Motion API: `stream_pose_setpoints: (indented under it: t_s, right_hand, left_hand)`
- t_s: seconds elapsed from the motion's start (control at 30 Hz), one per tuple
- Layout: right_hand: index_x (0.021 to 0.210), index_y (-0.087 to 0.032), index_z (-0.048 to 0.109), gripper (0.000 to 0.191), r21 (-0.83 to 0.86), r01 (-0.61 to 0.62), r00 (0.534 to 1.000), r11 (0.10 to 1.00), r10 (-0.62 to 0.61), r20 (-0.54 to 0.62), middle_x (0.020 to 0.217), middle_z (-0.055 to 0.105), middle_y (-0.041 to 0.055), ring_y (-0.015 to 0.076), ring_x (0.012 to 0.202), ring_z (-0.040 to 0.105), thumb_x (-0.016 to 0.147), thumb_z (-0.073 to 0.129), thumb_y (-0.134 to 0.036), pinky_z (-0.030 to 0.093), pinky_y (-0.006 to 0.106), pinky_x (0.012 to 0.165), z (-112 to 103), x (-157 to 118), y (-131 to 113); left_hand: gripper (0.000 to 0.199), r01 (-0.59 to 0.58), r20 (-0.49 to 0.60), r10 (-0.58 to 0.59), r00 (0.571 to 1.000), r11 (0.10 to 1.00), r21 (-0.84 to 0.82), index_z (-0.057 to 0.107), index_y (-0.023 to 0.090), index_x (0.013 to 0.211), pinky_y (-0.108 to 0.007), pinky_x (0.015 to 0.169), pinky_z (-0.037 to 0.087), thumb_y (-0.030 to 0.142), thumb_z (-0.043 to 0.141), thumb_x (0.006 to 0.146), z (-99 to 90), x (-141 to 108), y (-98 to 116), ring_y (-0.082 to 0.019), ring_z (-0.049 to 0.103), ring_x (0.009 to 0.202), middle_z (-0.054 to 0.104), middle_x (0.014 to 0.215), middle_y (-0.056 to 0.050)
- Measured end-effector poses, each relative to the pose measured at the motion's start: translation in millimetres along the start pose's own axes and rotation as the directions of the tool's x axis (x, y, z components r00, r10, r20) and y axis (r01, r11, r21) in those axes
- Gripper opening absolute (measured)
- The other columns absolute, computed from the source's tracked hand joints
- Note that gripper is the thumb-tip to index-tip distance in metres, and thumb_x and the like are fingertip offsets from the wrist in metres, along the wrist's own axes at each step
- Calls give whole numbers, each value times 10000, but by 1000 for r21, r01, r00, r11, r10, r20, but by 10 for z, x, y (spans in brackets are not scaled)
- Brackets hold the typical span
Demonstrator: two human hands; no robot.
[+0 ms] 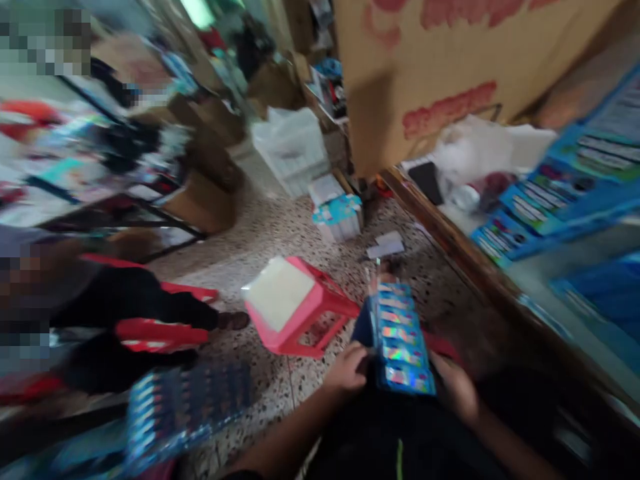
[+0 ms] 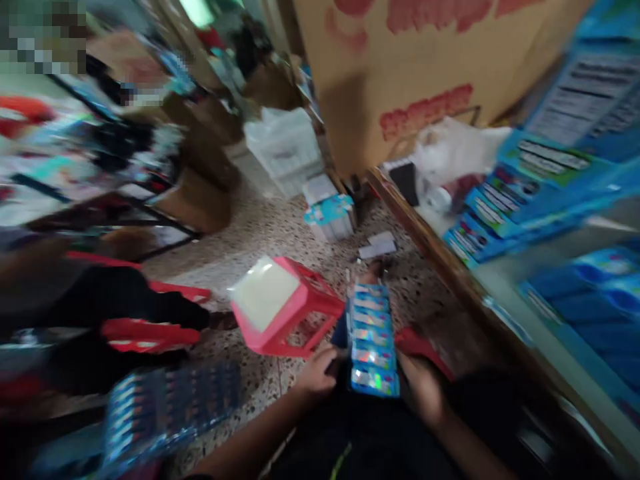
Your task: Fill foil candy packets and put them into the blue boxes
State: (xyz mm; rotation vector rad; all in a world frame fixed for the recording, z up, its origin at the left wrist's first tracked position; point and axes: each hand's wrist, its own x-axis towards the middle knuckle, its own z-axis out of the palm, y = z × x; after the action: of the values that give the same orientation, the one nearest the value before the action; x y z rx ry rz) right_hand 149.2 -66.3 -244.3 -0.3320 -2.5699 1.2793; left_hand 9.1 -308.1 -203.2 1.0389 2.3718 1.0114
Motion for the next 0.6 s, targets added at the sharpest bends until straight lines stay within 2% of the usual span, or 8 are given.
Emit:
stream_pose_setpoints:
  t_s: [0.07,0.17,0.4,0.5,0.6]
  right_hand:
    - [1228,-257,667,336,14,111,993,994,-111,32,941,766,118,277,821,750,979,452,-324,650,411,711,-44,-80,-11]
    - [1296,-210,624,375,-19,197,979,980,-196,49,907,770,114,263,755,740,964,453,-238,621,366,647,-120,-45,-76]
    - [1245,-186,637,360,-85,209,973,974,-199,120,877,758,110,244,742,719,951,431,-164,576,333,647,-319,-82,-214]
    - [1186,-161,642,323,-88,223,962,971,-204,183,894,761,119,239,756,718,942,431,-144,568,329,682,-419,-105,-294]
    - [1096,-183,654,279,-55,179,957,982,-161,242,876,758,95,218,746,709,924,440,-129,546,303,688,-520,-99,-396]
  left_hand:
    - [301,-25,23,25,999,1000,6,714,226,1009,-347,770,582,187,495,807,-29,27,-15,-234,676,830,688,890,-82]
    - [312,-50,5,50,999,997,52,720,248,974,-340,776,607,146,476,809,-34,16,-18,-222,698,831,709,878,-61]
    - [319,-163,26,162,986,986,38,718,278,1023,-280,763,609,125,488,863,-149,-30,168,-183,723,830,736,890,-21]
    - [270,-175,30,174,984,984,18,716,280,982,-265,764,598,130,512,887,-189,-10,237,-170,716,816,732,876,-9]
    - [233,-157,27,157,987,988,-12,715,279,969,-262,773,595,159,522,916,-194,1,267,-168,716,821,735,878,-7]
